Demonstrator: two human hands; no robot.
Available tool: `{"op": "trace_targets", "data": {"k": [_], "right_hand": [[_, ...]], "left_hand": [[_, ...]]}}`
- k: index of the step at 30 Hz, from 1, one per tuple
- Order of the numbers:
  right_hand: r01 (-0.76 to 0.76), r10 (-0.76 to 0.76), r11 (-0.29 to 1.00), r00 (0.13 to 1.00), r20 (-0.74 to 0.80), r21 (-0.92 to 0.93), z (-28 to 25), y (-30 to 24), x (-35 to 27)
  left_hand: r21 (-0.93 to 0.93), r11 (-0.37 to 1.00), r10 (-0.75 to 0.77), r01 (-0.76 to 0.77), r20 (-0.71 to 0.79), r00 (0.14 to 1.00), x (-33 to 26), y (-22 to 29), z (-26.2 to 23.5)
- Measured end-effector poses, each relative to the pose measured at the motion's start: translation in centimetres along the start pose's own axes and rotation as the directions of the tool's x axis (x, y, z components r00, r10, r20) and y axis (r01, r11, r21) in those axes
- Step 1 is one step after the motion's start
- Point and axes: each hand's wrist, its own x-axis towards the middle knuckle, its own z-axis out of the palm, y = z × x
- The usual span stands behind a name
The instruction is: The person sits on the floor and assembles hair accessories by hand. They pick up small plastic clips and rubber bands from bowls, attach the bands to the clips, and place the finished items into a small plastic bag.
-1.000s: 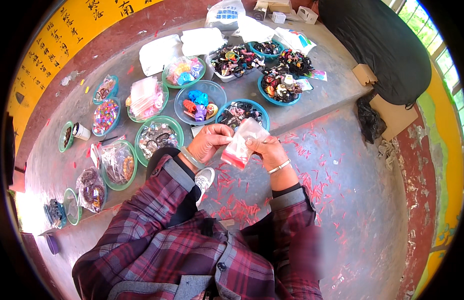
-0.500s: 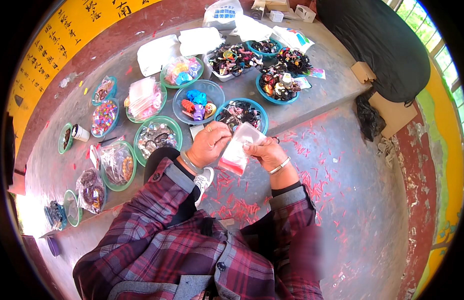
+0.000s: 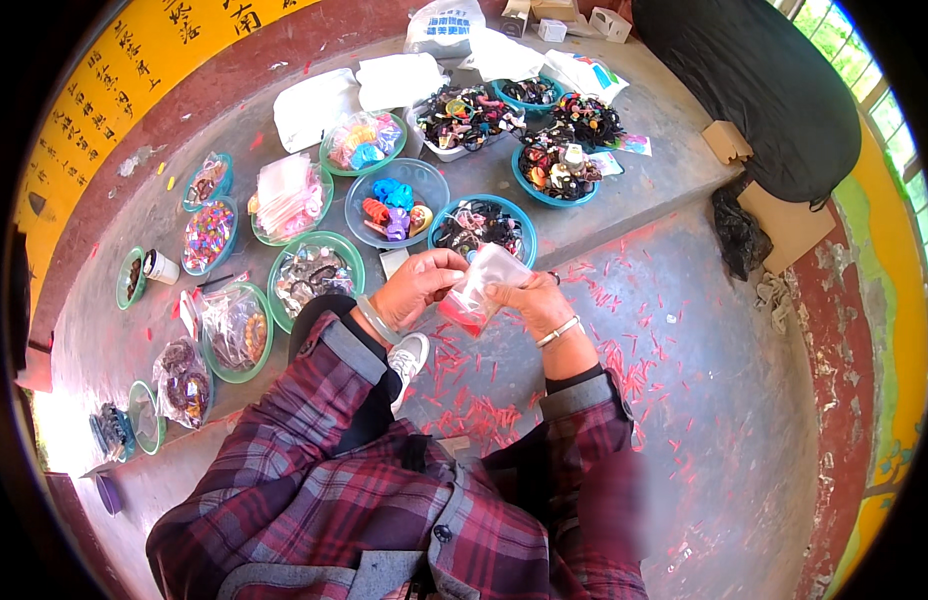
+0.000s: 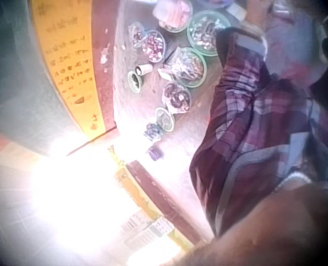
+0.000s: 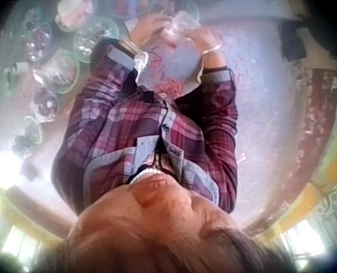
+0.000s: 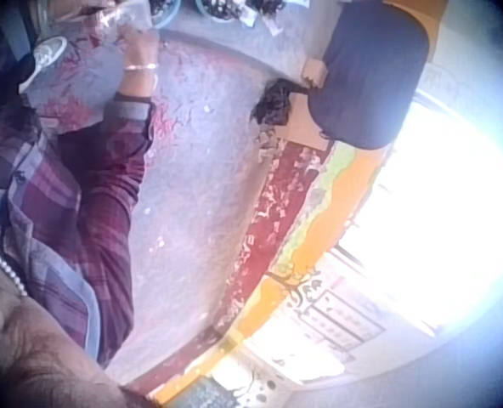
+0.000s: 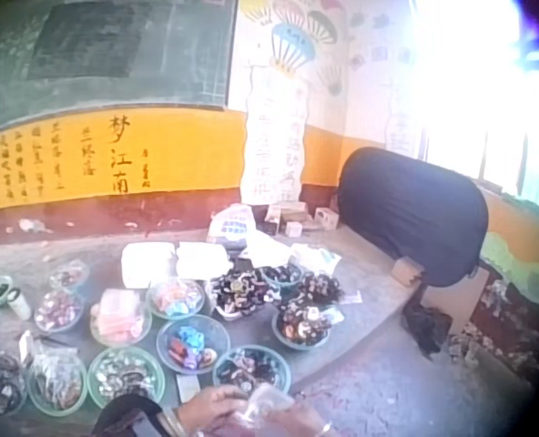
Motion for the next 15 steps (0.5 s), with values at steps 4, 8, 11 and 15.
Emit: {"op": "trace_targets", "data": {"k": [4, 8, 11, 15], "right_hand": [[-0.009, 0.008, 0.997, 1.000, -0.008, -0.079, -0.2, 0.3, 0.1], [-0.032, 0.036, 0.982, 0.999, 0.018, -0.188, -0.3, 0.8, 0.3], [0.014, -0.016, 0.993, 1.000, -0.011, -0.113, -0.2, 0.9, 0.4], [0.031, -0.031, 0.993, 1.000, 0.004, -0.112, -0.1, 0.1, 0.3]], "left_hand": [[-0.022, 0.999, -0.038, 0.038, -0.007, 0.999, 0.4, -0.7, 0.1], [0.084, 0.993, -0.084, 0.083, 0.007, 0.996, 0.7, -1.8, -0.6], [0.000, 0.997, -0.080, 0.080, 0.014, 0.997, 0.5, -1.4, 0.1], [-0.058, 0.995, -0.086, 0.085, -0.021, 0.996, 0.3, -1.4, 0.1]]}}
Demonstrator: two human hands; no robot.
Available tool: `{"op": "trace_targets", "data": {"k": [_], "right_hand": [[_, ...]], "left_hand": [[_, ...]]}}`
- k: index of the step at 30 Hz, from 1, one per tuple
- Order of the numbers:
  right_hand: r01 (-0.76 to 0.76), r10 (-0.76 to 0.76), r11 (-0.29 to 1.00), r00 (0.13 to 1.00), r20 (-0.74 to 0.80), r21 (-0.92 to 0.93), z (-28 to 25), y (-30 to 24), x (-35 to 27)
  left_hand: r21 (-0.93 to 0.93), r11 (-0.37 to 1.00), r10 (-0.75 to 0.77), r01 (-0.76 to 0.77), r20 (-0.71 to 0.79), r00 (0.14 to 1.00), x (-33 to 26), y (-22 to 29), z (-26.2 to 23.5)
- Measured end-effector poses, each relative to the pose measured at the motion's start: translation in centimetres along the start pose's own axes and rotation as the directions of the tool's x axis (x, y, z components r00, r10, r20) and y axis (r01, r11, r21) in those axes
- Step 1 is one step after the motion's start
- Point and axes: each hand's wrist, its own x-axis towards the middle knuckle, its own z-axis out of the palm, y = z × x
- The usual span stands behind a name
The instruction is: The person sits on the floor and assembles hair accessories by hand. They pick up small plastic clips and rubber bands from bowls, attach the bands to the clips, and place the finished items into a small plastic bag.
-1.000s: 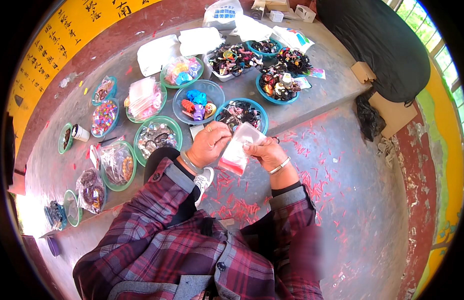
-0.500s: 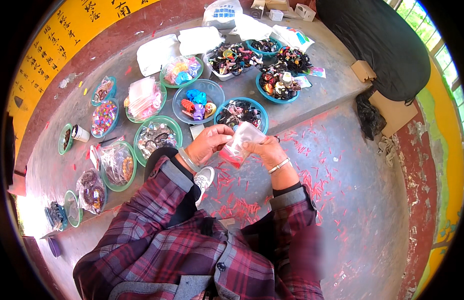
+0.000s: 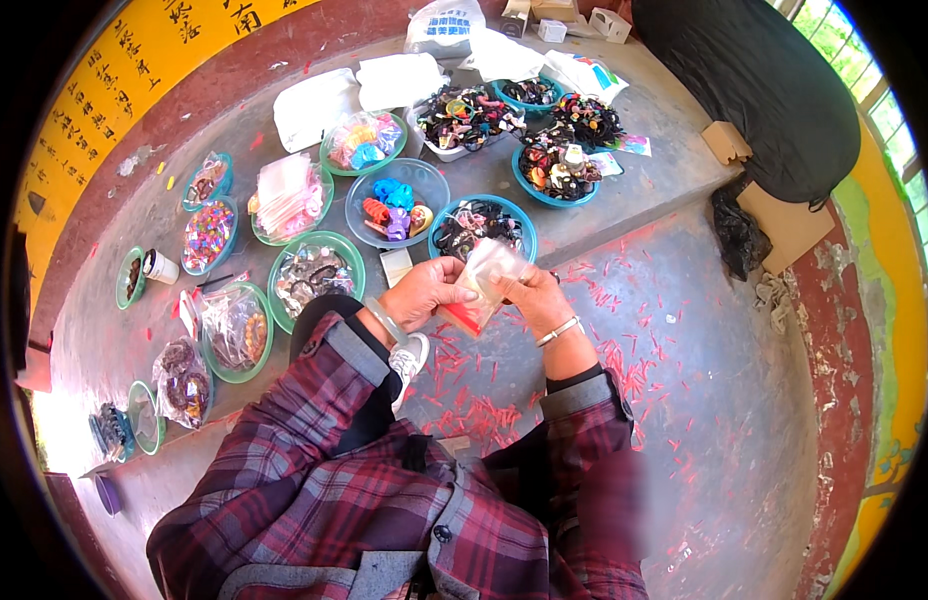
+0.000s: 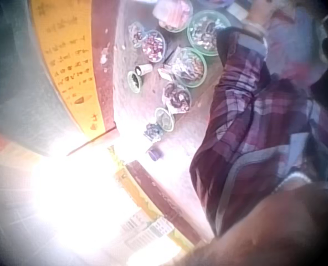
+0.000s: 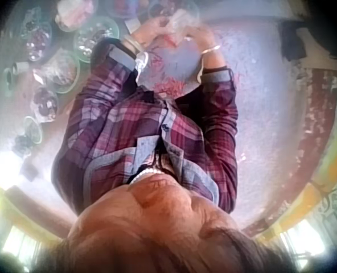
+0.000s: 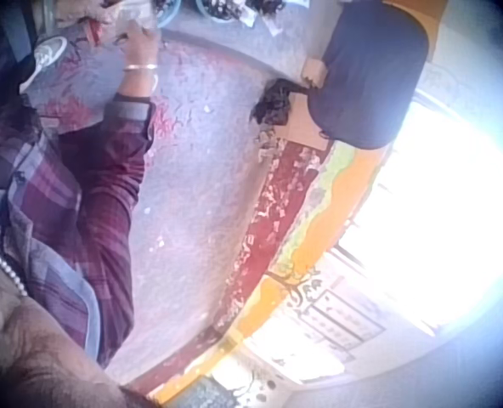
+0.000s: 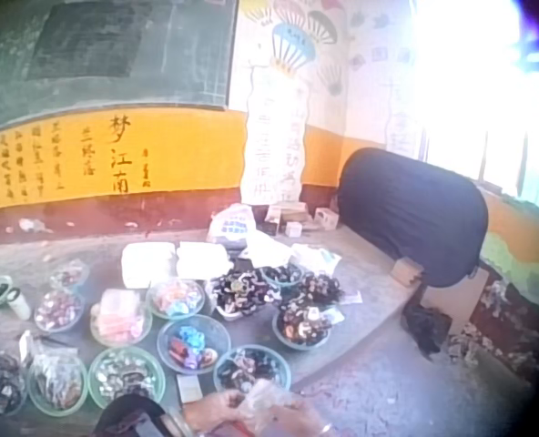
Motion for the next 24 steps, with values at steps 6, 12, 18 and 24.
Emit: {"op": "trace_targets", "data": {"k": [6, 12, 18, 24], "right_hand": [[0.120, -0.086, 0.951, 0.988, 0.130, -0.284, -0.6, -0.8, 0.0], [0.400, -0.407, 0.701, 0.904, 0.130, -0.590, 2.0, -0.5, -0.4], [0.334, -0.368, 0.839, 0.930, 0.003, -0.430, 1.8, -1.9, -0.4], [0.286, -0.286, 0.958, 0.949, -0.134, -0.019, 1.0, -1.7, -0.2]], "left_hand": [[-0.376, 0.926, -0.011, -0.010, -0.053, 0.999, -0.1, 0.8, -0.4], [-0.448, 0.893, -0.017, -0.030, -0.101, 0.995, 0.0, 0.9, -0.8], [-0.279, 0.951, 0.076, -0.137, -0.219, 0.973, 0.2, 0.3, -0.9], [-0.260, 0.955, 0.089, -0.144, -0.213, 0.973, 0.4, 0.1, -0.8]]}}
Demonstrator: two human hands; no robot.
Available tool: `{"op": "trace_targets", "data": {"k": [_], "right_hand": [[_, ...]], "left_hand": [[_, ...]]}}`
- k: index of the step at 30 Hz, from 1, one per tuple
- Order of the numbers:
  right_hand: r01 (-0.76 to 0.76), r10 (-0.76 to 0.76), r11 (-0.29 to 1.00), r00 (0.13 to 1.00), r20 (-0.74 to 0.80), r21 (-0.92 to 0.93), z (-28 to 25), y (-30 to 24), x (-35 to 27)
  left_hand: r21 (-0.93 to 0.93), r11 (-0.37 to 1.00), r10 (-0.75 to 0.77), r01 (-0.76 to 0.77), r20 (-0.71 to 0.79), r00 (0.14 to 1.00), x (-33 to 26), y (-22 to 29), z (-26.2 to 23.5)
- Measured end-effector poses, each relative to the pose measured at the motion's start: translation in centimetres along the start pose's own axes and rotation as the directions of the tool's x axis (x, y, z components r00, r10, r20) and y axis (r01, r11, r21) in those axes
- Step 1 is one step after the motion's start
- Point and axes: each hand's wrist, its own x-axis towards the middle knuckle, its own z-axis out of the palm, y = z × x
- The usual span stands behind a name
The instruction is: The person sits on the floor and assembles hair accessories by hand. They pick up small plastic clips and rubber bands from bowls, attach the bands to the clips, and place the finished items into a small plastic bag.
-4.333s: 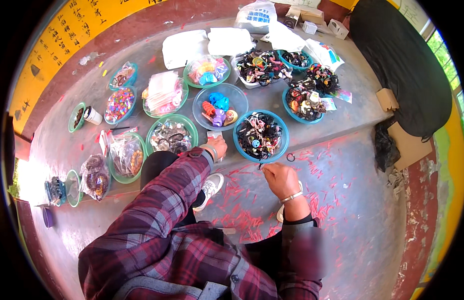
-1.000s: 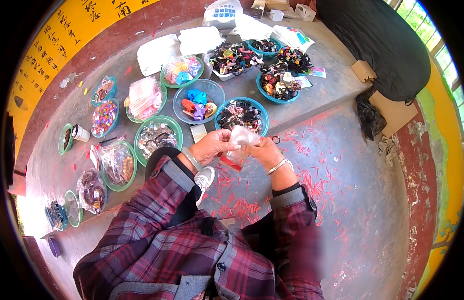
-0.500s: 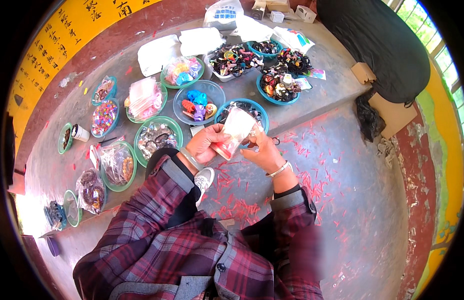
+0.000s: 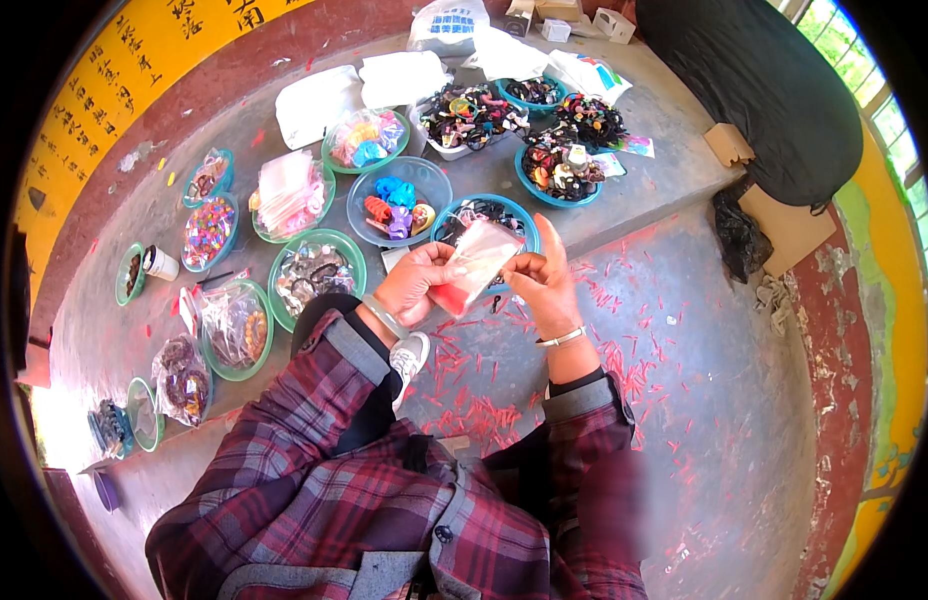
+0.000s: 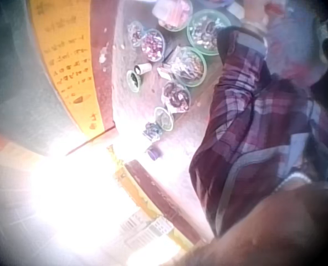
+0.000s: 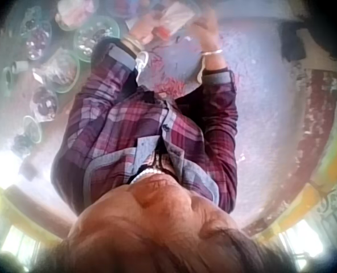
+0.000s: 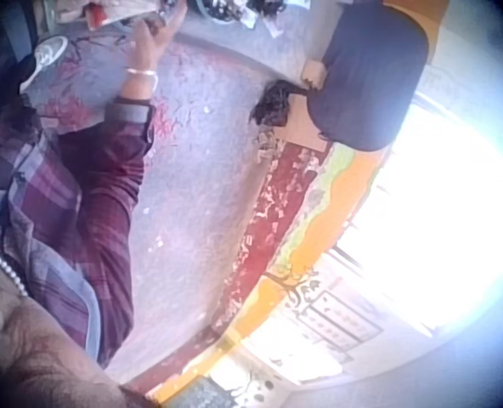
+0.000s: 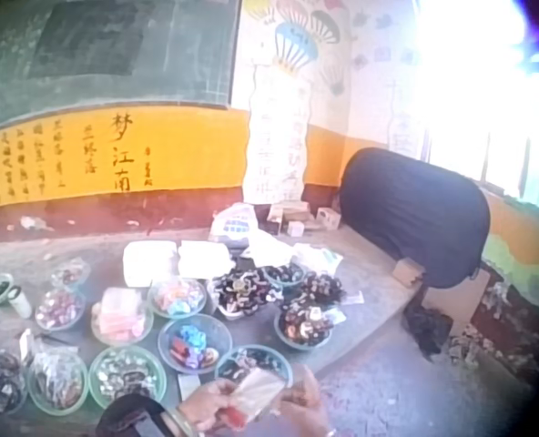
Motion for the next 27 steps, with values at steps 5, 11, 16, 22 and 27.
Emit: {"op": "trace_targets", "data": {"k": [5, 11, 16, 22, 27], "right_hand": [[0.026, -0.022, 0.999, 0.985, -0.173, 0.023, -1.1, 1.1, 0.6], [-0.182, 0.172, 0.981, 0.974, -0.149, -0.060, -0.2, 2.2, 0.3], [-0.179, 0.158, 0.975, 0.975, -0.155, -0.135, -0.2, 2.6, 0.1], [-0.169, 0.161, 0.975, 0.985, -0.068, -0.147, -0.5, 2.4, 0.0], [-0.200, 0.187, 0.970, 0.978, -0.096, -0.139, -0.1, 2.1, 0.0]], "left_hand": [[-0.023, 1.000, -0.021, 0.021, 0.001, 1.000, -0.5, 0.9, 0.7], [0.064, 0.997, -0.052, 0.044, 0.136, 0.989, -0.5, 0.0, 0.5], [0.160, 0.987, -0.064, 0.032, 0.197, 0.978, -0.6, -0.6, 1.3], [0.267, 0.961, -0.121, 0.077, 0.152, 0.981, -0.4, -1.3, 0.4], [0.341, 0.939, -0.096, 0.046, 0.132, 0.987, -0.1, -1.5, 0.0]]}}
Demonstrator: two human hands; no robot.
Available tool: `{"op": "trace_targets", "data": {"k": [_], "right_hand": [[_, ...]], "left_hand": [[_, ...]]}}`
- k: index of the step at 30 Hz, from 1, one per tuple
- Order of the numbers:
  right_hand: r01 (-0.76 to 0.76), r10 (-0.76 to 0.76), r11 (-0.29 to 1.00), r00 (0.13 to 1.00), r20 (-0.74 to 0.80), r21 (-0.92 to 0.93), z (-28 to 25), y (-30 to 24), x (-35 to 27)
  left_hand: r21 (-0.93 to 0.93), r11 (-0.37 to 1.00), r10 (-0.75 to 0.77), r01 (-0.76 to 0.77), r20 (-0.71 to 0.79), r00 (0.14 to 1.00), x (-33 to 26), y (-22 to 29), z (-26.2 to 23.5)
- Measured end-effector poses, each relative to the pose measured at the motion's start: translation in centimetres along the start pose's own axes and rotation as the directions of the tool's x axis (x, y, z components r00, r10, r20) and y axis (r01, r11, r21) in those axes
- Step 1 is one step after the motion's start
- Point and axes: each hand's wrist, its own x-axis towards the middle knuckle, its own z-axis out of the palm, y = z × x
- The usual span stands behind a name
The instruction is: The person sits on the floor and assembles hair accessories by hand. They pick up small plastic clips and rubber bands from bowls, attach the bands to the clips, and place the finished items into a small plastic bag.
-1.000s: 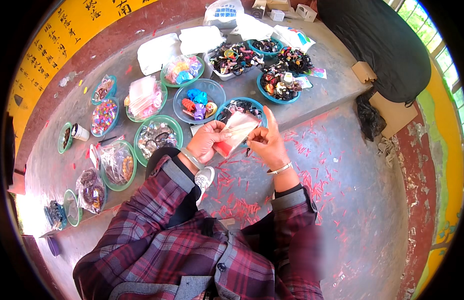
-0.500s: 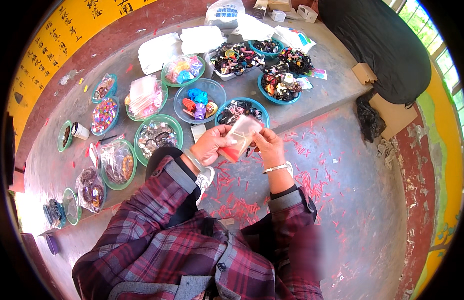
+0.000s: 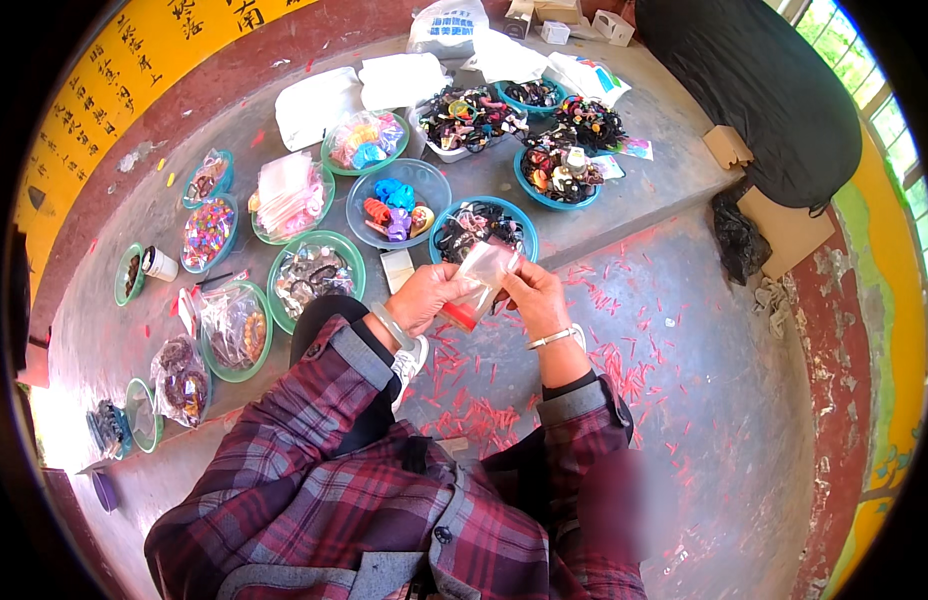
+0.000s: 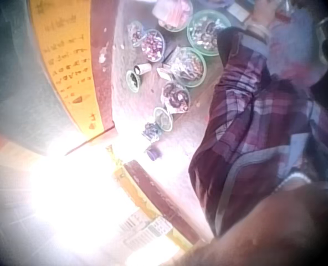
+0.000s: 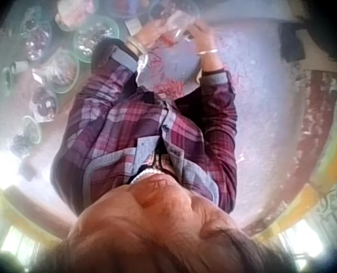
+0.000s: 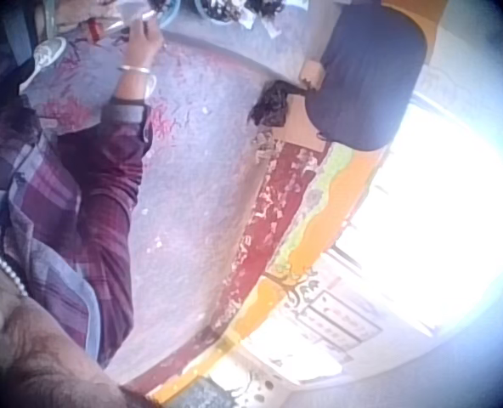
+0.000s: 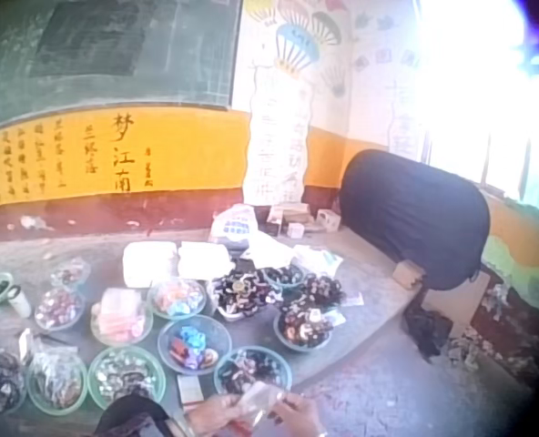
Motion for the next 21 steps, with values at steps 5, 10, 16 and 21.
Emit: {"op": "trace_targets", "data": {"k": [5, 10, 16, 21], "right_hand": [[-0.052, 0.036, 0.991, 0.990, -0.136, -0.121, -0.3, -0.1, 0.2], [-0.049, 0.036, 0.995, 0.989, -0.142, -0.088, -0.5, 0.4, 0.4], [-0.051, 0.036, 0.992, 0.991, -0.127, -0.115, -0.9, 0.8, 0.6], [-0.098, 0.049, 0.966, 0.978, -0.202, -0.239, -0.4, -0.2, 0.0]], "left_hand": [[0.045, 0.998, -0.041, 0.043, -0.029, 0.999, -0.5, 0.8, 0.7], [0.035, 0.999, 0.014, -0.012, -0.052, 0.999, -0.2, -0.1, 0.6], [-0.066, 0.998, 0.011, -0.016, -0.075, 0.997, 0.2, -0.9, 0.3], [-0.100, 0.995, -0.023, 0.013, -0.096, 0.995, -0.1, -0.6, 0.5]]}}
